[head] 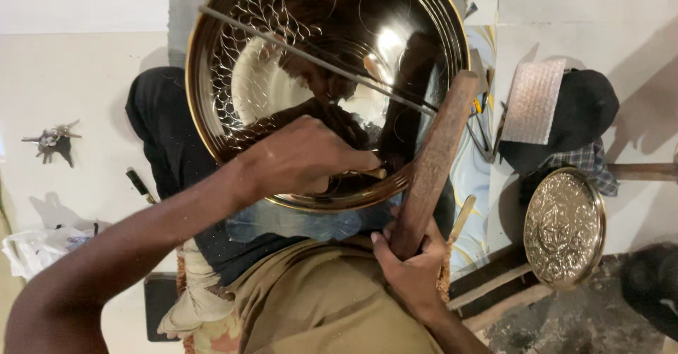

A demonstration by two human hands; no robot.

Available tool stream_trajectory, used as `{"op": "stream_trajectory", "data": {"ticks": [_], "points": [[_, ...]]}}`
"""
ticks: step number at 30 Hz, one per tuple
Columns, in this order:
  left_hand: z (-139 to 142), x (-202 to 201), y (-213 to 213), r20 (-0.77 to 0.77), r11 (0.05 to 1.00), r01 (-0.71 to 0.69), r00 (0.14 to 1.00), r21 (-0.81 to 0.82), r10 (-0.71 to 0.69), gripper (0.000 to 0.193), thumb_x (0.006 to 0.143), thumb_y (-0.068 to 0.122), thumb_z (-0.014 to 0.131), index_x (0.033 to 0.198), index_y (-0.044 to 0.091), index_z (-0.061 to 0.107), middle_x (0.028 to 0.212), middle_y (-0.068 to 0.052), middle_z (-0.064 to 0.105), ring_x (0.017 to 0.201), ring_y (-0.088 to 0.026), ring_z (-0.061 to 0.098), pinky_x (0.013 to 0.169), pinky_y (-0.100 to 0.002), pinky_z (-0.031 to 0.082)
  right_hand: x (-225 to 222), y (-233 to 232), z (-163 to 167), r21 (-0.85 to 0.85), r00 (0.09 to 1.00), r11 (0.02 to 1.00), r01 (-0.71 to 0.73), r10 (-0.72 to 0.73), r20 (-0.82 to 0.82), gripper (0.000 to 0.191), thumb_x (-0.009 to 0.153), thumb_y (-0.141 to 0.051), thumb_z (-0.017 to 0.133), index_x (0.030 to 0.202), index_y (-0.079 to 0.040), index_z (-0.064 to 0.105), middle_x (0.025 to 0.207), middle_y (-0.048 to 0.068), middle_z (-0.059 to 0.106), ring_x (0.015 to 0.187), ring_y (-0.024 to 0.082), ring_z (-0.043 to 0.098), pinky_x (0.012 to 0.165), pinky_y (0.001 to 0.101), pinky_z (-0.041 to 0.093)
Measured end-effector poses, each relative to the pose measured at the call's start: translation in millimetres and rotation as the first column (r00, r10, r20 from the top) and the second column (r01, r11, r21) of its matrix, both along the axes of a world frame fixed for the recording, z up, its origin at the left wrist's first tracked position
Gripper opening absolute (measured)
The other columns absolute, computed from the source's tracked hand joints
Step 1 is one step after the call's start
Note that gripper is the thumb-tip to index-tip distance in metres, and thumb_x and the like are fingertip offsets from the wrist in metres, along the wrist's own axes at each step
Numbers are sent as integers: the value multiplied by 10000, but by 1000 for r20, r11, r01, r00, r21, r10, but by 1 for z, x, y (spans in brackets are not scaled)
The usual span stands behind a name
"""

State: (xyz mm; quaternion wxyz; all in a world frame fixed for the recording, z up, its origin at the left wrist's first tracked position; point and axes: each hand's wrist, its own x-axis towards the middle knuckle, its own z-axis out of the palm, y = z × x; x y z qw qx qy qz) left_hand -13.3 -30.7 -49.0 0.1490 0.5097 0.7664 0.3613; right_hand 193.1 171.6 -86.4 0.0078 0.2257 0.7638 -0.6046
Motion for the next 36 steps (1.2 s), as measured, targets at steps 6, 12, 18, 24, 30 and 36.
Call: {"op": "stream_trajectory", "data": {"ticks": [6, 12, 18, 24, 30, 36], "points": [[6, -17, 3, 47, 980, 182, 983, -83, -179, 474, 706, -38, 628, 1153, 117, 662, 594, -144, 595, 572, -367, 599, 526, -515, 434, 5, -5, 1, 99, 998, 993, -61, 62, -1, 420, 772, 7, 804, 1149, 13, 620, 819, 5, 642, 743, 72, 607, 689, 240, 509], [15, -25, 2, -37, 963, 270, 962, -28, -271, 334, 748, -4, 670, 1071, 80, 665, 647, -139, 608, 669, -356, 622, 615, -503, 455, 9, -13, 2, 60, 992, 997, 43, -36, -118, 388, 805, 34, 783, 1135, 19, 581, 882, 14, 643, 804, 79, 628, 732, 249, 527], [18, -25, 5, -24, 947, 307, 950, -99, -310, 433, 711, -4, 680, 1132, 98, 686, 638, -133, 628, 638, -359, 624, 579, -502, 465, 1, -15, 5, 301, 994, 952, -64, 88, -67, 352, 775, 38, 805, 1032, 10, 567, 841, 37, 641, 760, 98, 653, 693, 269, 531], [14, -18, -2, -103, 975, 218, 971, 35, -213, 506, 720, -27, 654, 1204, 118, 687, 624, -104, 626, 620, -328, 634, 579, -482, 479, -3, -14, 8, 314, 988, 943, -111, 138, -66, 315, 779, 19, 782, 1014, 5, 574, 817, 93, 650, 731, 130, 658, 656, 289, 521], [-7, -3, 0, 23, 783, 219, 967, -583, -254, 524, 1062, 23, 437, 1531, 249, 493, 591, -121, 645, 497, -189, 623, 462, -333, 511, -10, -7, 14, 265, 991, 956, -128, 135, -8, 309, 771, 21, 780, 1011, 6, 587, 791, 55, 656, 701, 109, 657, 641, 288, 532], [-31, 30, -18, -232, 976, -182, 961, -116, 152, 520, 821, -127, 546, 1253, 131, 678, 763, -113, 739, 472, -122, 604, 377, -285, 482, -35, 20, 37, 281, 944, 902, -328, 320, 76, 318, 758, -26, 763, 1009, 6, 571, 721, 60, 651, 634, 112, 647, 615, 280, 531]]}}
